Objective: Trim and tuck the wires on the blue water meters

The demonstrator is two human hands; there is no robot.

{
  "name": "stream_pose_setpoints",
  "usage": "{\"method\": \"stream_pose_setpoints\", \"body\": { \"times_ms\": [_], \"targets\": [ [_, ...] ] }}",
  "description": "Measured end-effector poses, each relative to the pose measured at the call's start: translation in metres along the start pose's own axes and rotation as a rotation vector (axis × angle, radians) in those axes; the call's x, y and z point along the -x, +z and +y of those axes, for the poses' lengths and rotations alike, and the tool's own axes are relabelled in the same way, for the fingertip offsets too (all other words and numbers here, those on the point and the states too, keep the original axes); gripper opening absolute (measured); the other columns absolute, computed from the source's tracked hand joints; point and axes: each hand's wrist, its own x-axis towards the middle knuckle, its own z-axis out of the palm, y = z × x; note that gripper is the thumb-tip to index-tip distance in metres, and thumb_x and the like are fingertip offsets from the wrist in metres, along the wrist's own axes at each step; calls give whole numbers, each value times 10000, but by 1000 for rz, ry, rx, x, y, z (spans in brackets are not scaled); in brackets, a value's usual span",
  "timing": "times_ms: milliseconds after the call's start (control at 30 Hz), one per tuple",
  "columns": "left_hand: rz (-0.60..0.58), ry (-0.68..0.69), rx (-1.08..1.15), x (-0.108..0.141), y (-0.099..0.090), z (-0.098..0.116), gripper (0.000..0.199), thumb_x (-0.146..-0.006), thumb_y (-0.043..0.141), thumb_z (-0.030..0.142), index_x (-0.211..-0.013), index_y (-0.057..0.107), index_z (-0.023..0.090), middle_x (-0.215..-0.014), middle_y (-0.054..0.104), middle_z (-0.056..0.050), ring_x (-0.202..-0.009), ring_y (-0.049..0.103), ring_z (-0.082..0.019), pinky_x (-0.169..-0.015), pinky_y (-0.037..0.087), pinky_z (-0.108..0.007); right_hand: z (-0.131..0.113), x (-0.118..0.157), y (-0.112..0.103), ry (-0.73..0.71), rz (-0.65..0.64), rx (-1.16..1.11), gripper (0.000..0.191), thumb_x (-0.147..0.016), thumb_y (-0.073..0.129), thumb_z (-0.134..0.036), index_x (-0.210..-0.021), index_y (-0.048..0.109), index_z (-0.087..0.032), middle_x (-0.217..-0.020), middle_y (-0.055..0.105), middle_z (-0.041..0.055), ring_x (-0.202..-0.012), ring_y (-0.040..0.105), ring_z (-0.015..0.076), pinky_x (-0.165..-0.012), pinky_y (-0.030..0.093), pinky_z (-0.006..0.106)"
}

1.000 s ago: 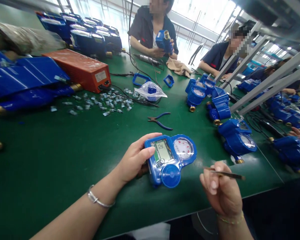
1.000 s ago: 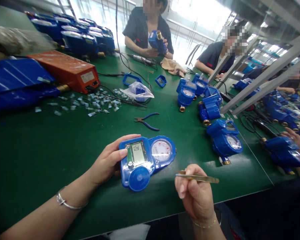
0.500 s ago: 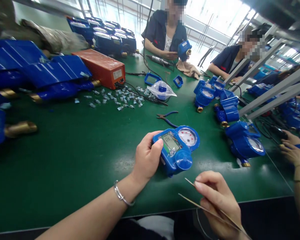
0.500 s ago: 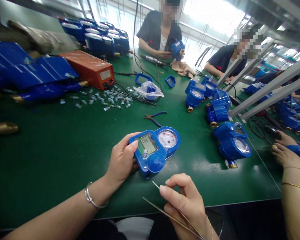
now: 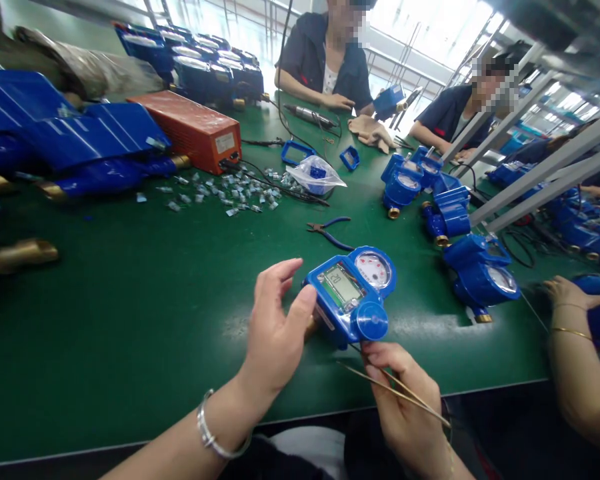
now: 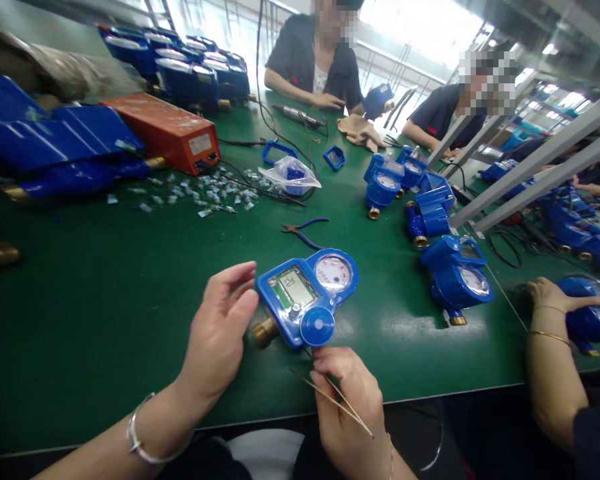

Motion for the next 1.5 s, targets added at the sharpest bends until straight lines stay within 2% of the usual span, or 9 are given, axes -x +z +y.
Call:
{"method": "stream_pose_setpoints", "body": {
  "times_ms": [67,167,267,333,567,767,900,1133,1500],
  "targets": [
    [28,-22,17,21,-8,2,167,-864,534,349,-972,586,233,-990,562,-20,-937,521,-191,-865,399,-289,-1,-2,-1,-33,0,2,220,-852,509,-56,-994,540,-221,-998,652,59,-961,630,180,-816,521,315],
    [-308,-421,153,49,-14,1,291,-873,498,379,-678,592,184,-683,555,-21,-665,522,-170,-639,433,-279,-2,-3,-1,-56,-5,0,261,-846,502,-28,-1015,535,-224,-1014,654,56,-962,630,171,-822,520,303],
    [-446,-840,418,58,-8,-2,203,-847,530,298,-879,661,147,-865,660,-80,-846,606,-224,-770,477,-328,-1,-3,0,-65,-15,9,269,-839,506,-19,-1012,538,-222,-1000,660,55,-954,636,172,-818,527,300],
    [-440,-917,635,53,0,-2,265,-808,552,183,-1056,637,145,-1058,650,-99,-1068,560,-243,-942,416,-354,-2,-4,1,-72,-6,12,269,-838,507,-21,-1015,542,-221,-991,666,57,-945,642,175,-810,535,300],
    [-498,-933,972,41,19,-17,361,-695,503,23,-1006,658,118,-1093,649,-124,-1069,569,-243,-932,410,-344,-9,-8,3,-103,52,53,249,-831,516,-36,-994,569,-217,-949,690,62,-899,670,186,-749,565,284],
    [-555,-808,1071,42,18,-24,383,-715,471,88,-1050,655,117,-915,678,-106,-919,606,-217,-893,419,-348,-13,-11,5,-128,64,69,269,-819,512,-18,-997,579,-208,-926,693,62,-856,681,177,-725,568,262],
    [-576,-796,1132,42,16,-25,348,-785,441,186,-1047,659,114,-995,672,-120,-990,582,-235,-916,400,-356,-18,-16,5,-171,82,101,273,-822,503,-18,-1007,582,-202,-903,693,64,-836,684,175,-720,568,257],
    [-572,-838,1107,41,18,-23,435,-948,318,362,-1061,656,112,-1037,679,-136,-983,603,-234,-907,418,-356,-16,-12,1,-120,12,150,292,-815,505,-24,-1030,560,-213,-944,692,66,-883,680,187,-733,569,263],
    [-519,-858,1057,45,18,-23,401,-968,341,334,-1028,668,111,-995,695,-143,-928,645,-216,-822,482,-308,-22,-15,1,-124,-32,296,178,-838,517,-47,-943,568,-181,-851,677,53,-785,670,142,-679,538,203]
  ]
}}
